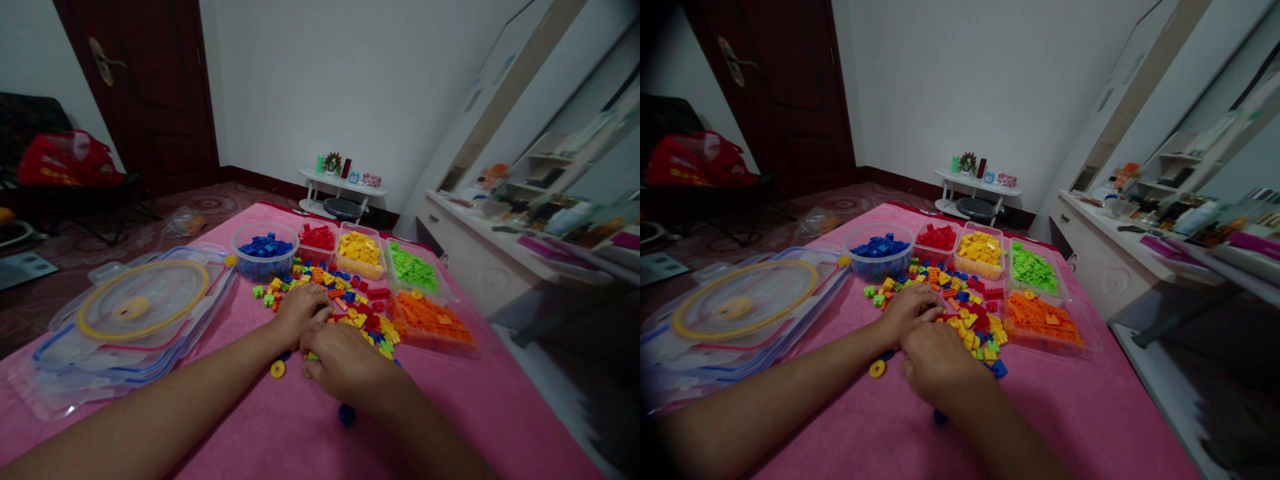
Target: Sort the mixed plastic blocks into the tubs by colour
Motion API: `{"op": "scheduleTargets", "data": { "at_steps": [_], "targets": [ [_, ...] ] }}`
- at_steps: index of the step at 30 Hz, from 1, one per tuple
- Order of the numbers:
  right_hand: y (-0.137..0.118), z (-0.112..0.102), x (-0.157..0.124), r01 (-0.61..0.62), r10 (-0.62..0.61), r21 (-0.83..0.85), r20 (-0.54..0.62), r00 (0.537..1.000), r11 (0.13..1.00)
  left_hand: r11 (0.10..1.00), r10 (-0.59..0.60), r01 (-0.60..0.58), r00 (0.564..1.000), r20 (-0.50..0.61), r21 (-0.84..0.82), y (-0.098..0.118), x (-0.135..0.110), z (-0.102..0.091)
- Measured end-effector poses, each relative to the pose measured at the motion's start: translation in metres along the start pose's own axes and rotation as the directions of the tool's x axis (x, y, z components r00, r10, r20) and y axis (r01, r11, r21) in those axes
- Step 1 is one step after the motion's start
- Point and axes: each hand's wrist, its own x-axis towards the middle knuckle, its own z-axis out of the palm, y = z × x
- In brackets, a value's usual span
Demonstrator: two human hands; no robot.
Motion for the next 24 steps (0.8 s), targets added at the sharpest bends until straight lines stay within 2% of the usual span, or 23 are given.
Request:
{"op": "scheduleTargets", "data": {
  "at_steps": [7, 13, 17, 22, 24],
  "targets": [
    [0.009, -0.003, -0.001, -0.036, 0.037, -0.034, 0.020, 0.999, 0.999, 1.000, 0.009, -0.009, 1.000, -0.007, -0.026, -0.001, 0.000, 0.000],
    [0.053, -0.024, -0.006, -0.199, 0.197, -0.020, -0.078, 0.977, 0.980, 0.998, 0.009, -0.009, 1.000, -0.007, -0.066, -0.002, 0.002, -0.002],
    [0.073, -0.029, -0.007, -0.205, 0.204, 0.000, -0.098, 0.974, 0.979, 0.992, 0.000, 0.001, 1.000, 0.004, -0.130, -0.007, 0.003, -0.001],
    [0.062, -0.018, -0.003, -0.141, 0.141, -0.009, -0.045, 0.989, 0.990, 0.913, -0.136, 0.143, 0.990, 0.045, -0.383, -0.011, 0.008, -0.004],
    [0.053, -0.013, -0.001, -0.144, 0.143, -0.052, -0.021, 0.990, 0.988, 0.879, -0.137, 0.150, 0.989, 0.061, -0.453, -0.008, 0.011, -0.013]
  ]
}}
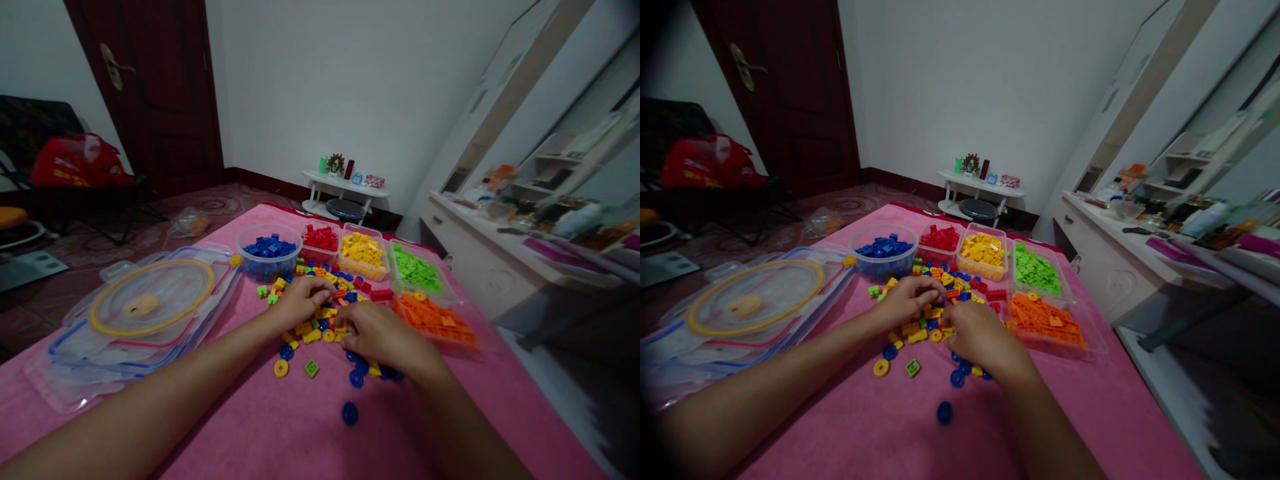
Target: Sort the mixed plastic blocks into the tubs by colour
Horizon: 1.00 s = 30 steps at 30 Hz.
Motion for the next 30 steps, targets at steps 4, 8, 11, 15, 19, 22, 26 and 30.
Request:
{"op": "scheduleTargets", "data": {
  "at_steps": [4, 8, 11, 15, 19, 22, 26, 30],
  "targets": [
    [-0.009, 0.006, 0.002, -0.063, 0.062, -0.083, -0.022, 0.998, 0.995, 0.981, 0.054, -0.067, 0.996, 0.075, 0.183, 0.020, 0.003, -0.019],
    [0.005, 0.004, 0.005, -0.051, 0.051, -0.001, -0.058, 0.997, 0.999, 0.890, 0.049, -0.131, 0.980, 0.195, 0.436, 0.029, -0.002, -0.025],
    [0.021, 0.003, 0.008, -0.084, 0.095, 0.094, -0.117, 0.989, 0.992, 0.817, 0.040, -0.158, 0.975, 0.219, 0.555, 0.028, -0.007, -0.017],
    [0.027, 0.012, 0.016, -0.043, 0.069, 0.151, -0.169, 0.983, 0.988, 0.729, 0.008, -0.147, 0.978, 0.207, 0.669, 0.032, -0.011, -0.005],
    [0.025, 0.024, 0.022, -0.034, 0.059, 0.133, -0.189, 0.980, 0.990, 0.701, -0.028, -0.102, 0.985, 0.170, 0.705, 0.036, -0.011, -0.001],
    [0.029, 0.028, 0.025, -0.043, 0.073, 0.139, -0.221, 0.972, 0.989, 0.731, -0.026, -0.079, 0.990, 0.142, 0.678, 0.034, -0.010, 0.000],
    [0.038, 0.028, 0.026, -0.070, 0.112, 0.161, -0.268, 0.957, 0.985, 0.767, -0.016, -0.064, 0.993, 0.120, 0.638, 0.029, -0.011, -0.001],
    [0.038, 0.023, 0.028, -0.094, 0.212, 0.342, -0.327, 0.921, 0.935, 0.823, -0.023, -0.015, 0.998, 0.059, 0.567, 0.026, -0.008, -0.007]
  ]
}}
